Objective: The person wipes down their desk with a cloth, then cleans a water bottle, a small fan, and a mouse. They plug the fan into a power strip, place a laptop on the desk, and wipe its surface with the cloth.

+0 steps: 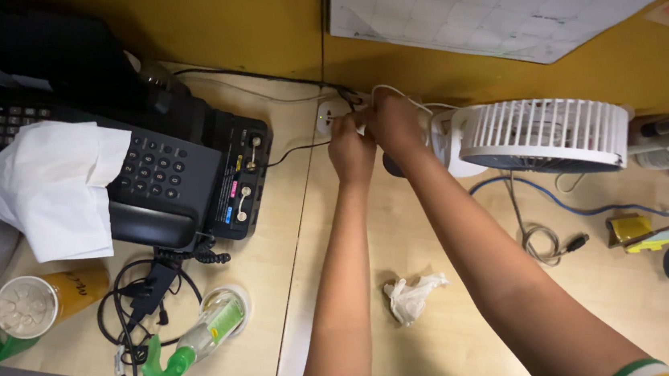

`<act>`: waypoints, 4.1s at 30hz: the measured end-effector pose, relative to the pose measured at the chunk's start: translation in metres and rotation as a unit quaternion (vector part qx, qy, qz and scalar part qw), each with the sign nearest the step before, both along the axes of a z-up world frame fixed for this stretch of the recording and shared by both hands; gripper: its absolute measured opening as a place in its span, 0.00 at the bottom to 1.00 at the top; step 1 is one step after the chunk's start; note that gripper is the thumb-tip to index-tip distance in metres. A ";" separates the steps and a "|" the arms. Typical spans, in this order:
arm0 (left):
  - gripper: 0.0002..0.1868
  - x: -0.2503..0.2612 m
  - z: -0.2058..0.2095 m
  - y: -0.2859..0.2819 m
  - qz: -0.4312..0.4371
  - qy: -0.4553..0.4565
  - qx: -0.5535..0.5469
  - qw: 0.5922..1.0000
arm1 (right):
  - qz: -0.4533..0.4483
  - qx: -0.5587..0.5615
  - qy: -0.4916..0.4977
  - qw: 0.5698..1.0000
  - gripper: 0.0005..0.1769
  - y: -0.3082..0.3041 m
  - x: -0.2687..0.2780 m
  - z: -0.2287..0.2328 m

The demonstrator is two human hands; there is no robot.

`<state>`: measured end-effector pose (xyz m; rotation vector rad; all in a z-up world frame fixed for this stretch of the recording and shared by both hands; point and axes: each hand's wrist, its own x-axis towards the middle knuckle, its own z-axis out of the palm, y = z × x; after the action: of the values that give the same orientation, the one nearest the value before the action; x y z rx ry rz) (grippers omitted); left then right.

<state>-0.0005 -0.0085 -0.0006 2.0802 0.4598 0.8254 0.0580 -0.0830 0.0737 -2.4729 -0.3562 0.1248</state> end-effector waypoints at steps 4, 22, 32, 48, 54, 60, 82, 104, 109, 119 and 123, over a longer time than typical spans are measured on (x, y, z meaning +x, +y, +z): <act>0.11 -0.009 0.014 -0.008 0.004 0.017 -0.041 0.999 | -0.023 0.090 -0.016 0.996 0.09 -0.009 -0.015 -0.008; 0.42 -0.025 0.150 -0.084 -0.388 -0.114 -0.066 0.912 | 0.059 0.105 -0.301 0.946 0.10 -0.142 -0.099 0.190; 0.31 -0.021 0.107 -0.101 -0.404 -0.040 -0.268 0.874 | -0.047 -0.071 -0.320 0.944 0.11 -0.185 -0.093 0.155; 0.22 0.026 0.101 -0.115 -0.388 0.112 -0.054 0.913 | 0.017 -0.043 -0.302 0.952 0.12 -0.212 -0.093 0.165; 0.17 0.042 0.064 -0.114 -0.384 0.120 -0.066 0.913 | 0.002 -0.056 -0.321 0.945 0.12 -0.207 -0.096 0.165; 0.16 0.085 0.037 -0.105 -0.339 0.096 -0.200 0.914 | -0.154 -0.092 -0.355 0.917 0.11 -0.181 -0.095 0.145; 0.22 -0.106 0.143 -0.128 -0.168 -0.097 0.005 0.981 | -0.122 0.068 -0.254 0.957 0.35 -0.208 -0.148 0.121; 0.34 -0.106 0.118 -0.168 -0.252 -0.083 0.019 0.964 | -0.003 0.084 -0.161 0.983 0.56 -0.285 -0.157 0.089; 0.28 -0.130 0.112 -0.205 -0.303 -0.071 0.033 0.950 | -0.015 0.066 -0.153 0.986 0.52 -0.302 -0.209 0.062; 0.12 -0.134 0.156 -0.342 -0.438 -0.064 0.000 0.897 | -0.134 0.081 -0.208 0.966 0.40 -0.418 -0.238 0.095; 0.09 -0.120 0.180 -0.421 -0.509 -0.077 -0.085 0.853 | -0.187 0.094 -0.258 0.943 0.31 -0.493 -0.231 0.117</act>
<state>-0.1204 -0.4295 0.1793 1.7103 -0.6223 0.2707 -0.1733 -0.5757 0.1906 -2.3030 -0.0969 -0.6948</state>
